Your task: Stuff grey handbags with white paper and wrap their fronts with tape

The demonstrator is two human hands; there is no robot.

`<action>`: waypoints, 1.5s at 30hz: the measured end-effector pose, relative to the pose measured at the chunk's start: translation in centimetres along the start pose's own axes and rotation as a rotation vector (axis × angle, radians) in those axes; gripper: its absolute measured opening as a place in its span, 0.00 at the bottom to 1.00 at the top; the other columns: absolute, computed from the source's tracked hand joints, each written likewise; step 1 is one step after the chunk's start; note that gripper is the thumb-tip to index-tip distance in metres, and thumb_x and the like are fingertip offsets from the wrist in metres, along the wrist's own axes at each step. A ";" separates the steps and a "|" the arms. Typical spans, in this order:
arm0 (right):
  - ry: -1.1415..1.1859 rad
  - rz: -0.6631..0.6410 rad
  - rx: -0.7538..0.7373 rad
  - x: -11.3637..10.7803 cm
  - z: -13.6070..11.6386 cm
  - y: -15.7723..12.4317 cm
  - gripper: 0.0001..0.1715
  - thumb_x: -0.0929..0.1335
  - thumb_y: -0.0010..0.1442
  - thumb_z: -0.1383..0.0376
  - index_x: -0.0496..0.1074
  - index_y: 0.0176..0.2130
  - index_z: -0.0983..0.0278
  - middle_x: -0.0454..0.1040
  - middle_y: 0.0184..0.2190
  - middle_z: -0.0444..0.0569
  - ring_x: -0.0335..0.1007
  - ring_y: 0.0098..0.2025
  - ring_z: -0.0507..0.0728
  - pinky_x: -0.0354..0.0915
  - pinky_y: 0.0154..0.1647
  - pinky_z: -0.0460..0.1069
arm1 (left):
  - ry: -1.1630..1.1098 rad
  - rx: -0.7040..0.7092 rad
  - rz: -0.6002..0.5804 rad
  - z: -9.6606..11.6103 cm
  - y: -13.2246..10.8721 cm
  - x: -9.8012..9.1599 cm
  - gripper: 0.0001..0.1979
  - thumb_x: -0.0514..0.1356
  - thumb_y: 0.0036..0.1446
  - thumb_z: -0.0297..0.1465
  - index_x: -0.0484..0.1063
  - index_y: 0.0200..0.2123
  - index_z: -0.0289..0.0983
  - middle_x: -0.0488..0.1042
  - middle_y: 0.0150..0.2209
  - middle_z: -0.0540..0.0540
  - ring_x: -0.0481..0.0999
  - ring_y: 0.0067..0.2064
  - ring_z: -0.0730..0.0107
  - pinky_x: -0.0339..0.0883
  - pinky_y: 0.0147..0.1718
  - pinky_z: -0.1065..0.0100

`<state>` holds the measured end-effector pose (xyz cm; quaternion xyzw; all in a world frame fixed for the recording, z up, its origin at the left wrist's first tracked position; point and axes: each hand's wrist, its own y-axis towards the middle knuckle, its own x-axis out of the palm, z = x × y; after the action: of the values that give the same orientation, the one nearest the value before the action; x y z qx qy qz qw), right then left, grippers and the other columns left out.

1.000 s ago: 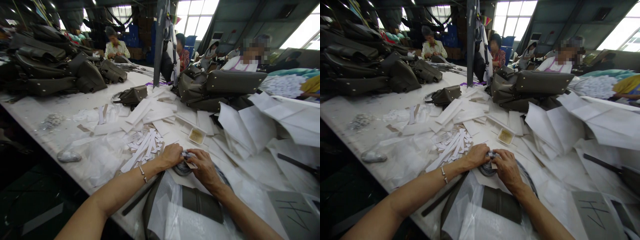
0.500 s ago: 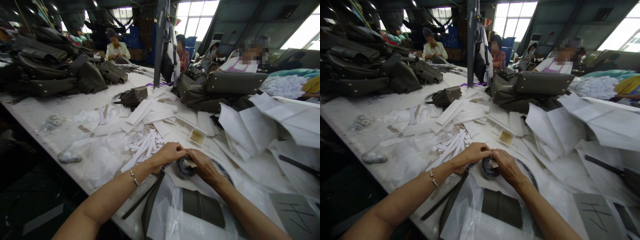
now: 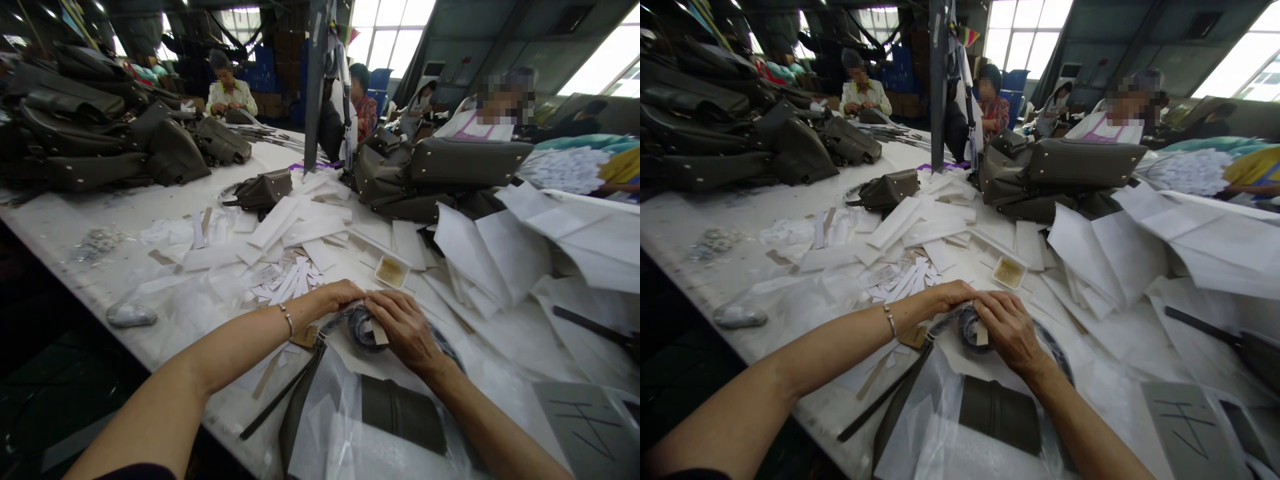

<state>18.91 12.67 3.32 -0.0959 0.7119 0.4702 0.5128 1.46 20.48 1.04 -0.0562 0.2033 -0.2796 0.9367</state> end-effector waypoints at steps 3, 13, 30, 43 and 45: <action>0.043 0.016 0.011 -0.2 0.0 -0.6 0.21 0.63 0.66 0.71 0.71 0.55 0.58 0.77 0.50 0.53 0.71 0.52 0.61 0.68 0.54 0.59 | 0.093 -0.014 -0.015 0.4 -0.3 0.1 0.17 0.59 0.64 0.38 0.70 0.52 0.35 0.71 0.51 0.43 0.74 0.48 0.57 0.73 0.46 0.55; 0.149 0.079 0.194 -0.4 -0.2 -0.9 0.06 0.67 0.63 0.68 0.75 0.39 0.58 0.79 0.40 0.49 0.74 0.43 0.58 0.69 0.47 0.56 | 0.375 0.017 0.124 3.7 -1.8 0.4 0.10 0.56 0.62 0.33 0.74 0.32 0.35 0.74 0.32 0.48 0.73 0.36 0.66 0.66 0.37 0.67; 0.675 -0.012 0.935 -0.4 0.1 -1.8 0.19 0.72 0.55 0.50 0.73 0.26 0.62 0.74 0.24 0.45 0.70 0.29 0.56 0.64 0.31 0.50 | 0.341 0.214 0.139 2.6 -2.9 1.9 0.06 0.54 0.55 0.28 0.69 0.27 0.37 0.69 0.27 0.52 0.67 0.32 0.71 0.59 0.32 0.72; 1.315 -0.357 1.087 -2.0 1.0 -0.9 0.24 0.80 0.39 0.55 0.74 0.32 0.66 0.70 0.25 0.42 0.62 0.28 0.50 0.58 0.30 0.46 | 0.196 0.317 0.092 3.5 -5.3 2.5 0.02 0.58 0.53 0.26 0.67 0.31 0.37 0.69 0.29 0.53 0.68 0.33 0.72 0.62 0.34 0.72; 1.311 -0.361 1.092 -2.1 0.9 -0.9 0.24 0.80 0.39 0.55 0.72 0.29 0.66 0.68 0.23 0.40 0.59 0.26 0.49 0.54 0.28 0.45 | 0.147 0.292 0.097 3.6 -5.7 2.3 0.04 0.58 0.56 0.29 0.66 0.36 0.37 0.69 0.30 0.53 0.68 0.32 0.73 0.62 0.31 0.72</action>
<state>20.99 12.17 4.49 -0.1991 0.9633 -0.1752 0.0407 1.82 14.41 4.81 0.1108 0.2309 -0.2640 0.9299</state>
